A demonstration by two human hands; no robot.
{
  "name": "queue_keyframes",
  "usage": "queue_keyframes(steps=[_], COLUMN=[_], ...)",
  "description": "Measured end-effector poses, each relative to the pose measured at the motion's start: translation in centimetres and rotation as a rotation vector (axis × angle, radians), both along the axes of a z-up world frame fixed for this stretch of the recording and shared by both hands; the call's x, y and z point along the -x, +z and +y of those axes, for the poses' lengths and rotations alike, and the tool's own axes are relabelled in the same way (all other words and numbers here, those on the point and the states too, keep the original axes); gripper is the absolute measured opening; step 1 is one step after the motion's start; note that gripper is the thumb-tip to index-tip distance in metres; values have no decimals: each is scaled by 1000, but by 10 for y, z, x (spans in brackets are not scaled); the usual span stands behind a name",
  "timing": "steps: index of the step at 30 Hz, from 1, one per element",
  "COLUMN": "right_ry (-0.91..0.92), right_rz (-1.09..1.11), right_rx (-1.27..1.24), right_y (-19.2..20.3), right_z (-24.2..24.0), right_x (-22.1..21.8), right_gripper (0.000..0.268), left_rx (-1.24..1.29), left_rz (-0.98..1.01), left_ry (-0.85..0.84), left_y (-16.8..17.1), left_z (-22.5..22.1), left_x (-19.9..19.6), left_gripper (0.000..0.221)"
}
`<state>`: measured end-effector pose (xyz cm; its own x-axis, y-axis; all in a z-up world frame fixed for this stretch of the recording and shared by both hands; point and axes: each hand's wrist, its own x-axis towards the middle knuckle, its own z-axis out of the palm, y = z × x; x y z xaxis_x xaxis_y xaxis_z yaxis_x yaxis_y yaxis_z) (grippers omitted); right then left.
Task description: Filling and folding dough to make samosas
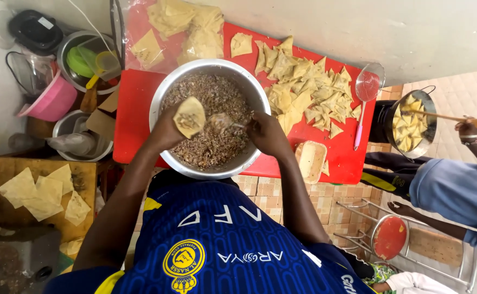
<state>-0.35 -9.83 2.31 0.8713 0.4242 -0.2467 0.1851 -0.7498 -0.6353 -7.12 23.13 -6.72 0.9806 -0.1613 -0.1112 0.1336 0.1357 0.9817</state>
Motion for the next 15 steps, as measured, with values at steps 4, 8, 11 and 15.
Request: queue_keyframes(steps=[4,8,11,15], right_ry=[-396,371,361,-477], right_rz=[615,107,191,554], right_rx=[730,655,416,-817], right_y=[-65,-205,-143,-8], right_z=[52,20,47,63], right_x=[1,38,29,29], right_gripper=[55,12,29,24], left_rx=[186,118,2,-85], left_rz=[71,-29,-125,-184], left_ry=[60,24,6,-5], left_y=[-1,30,33,37], left_z=[3,-14,-20,-39], left_x=[0,0,-2,4], left_gripper=[95,84,77,76])
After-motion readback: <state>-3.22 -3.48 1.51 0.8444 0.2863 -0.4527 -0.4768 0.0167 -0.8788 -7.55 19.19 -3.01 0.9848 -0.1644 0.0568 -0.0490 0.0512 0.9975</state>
